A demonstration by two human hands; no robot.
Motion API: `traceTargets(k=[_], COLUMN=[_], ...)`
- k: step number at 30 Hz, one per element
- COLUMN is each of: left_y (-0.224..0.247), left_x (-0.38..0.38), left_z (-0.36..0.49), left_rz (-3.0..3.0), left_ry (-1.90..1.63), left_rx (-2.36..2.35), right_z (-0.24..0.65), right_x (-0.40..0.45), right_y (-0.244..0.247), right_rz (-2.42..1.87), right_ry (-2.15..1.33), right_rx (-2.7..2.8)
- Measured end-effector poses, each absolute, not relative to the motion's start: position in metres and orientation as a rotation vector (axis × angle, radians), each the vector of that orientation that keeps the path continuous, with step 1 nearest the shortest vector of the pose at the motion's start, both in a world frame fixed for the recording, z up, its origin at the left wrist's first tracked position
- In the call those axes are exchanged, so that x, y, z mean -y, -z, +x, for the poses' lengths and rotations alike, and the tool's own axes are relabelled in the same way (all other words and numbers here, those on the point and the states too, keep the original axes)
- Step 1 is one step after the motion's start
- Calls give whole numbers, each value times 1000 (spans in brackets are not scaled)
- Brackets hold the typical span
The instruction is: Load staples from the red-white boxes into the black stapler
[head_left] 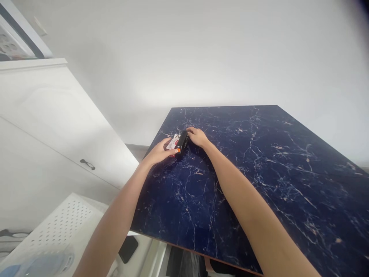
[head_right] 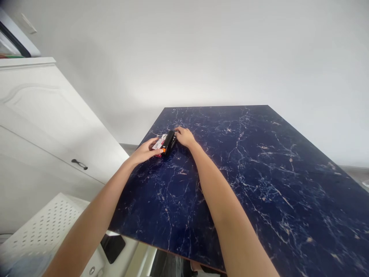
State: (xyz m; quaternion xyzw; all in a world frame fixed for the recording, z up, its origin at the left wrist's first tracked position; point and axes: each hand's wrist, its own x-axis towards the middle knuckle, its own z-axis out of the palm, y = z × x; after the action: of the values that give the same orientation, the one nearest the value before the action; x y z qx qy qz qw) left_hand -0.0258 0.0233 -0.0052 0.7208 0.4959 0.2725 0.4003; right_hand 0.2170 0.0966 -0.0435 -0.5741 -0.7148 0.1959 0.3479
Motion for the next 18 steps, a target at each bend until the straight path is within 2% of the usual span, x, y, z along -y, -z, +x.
traceTargets(k=[5,13,18], left_y=[10,14,16], left_x=[-26,-27,-31], left_z=[-31,-36,-36], left_rz=[1855,1896,1768], left_ry=[-732,-824,-913], left_rx=[-1246,-1385,-1444], right_z=[230,237,237], right_x=[-68,-43,-44], right_y=[45,50,50], right_rz=[-1559,-1382,-1496], right_ry=[-401,-206,-237], right_rx=[1779,1956,1879])
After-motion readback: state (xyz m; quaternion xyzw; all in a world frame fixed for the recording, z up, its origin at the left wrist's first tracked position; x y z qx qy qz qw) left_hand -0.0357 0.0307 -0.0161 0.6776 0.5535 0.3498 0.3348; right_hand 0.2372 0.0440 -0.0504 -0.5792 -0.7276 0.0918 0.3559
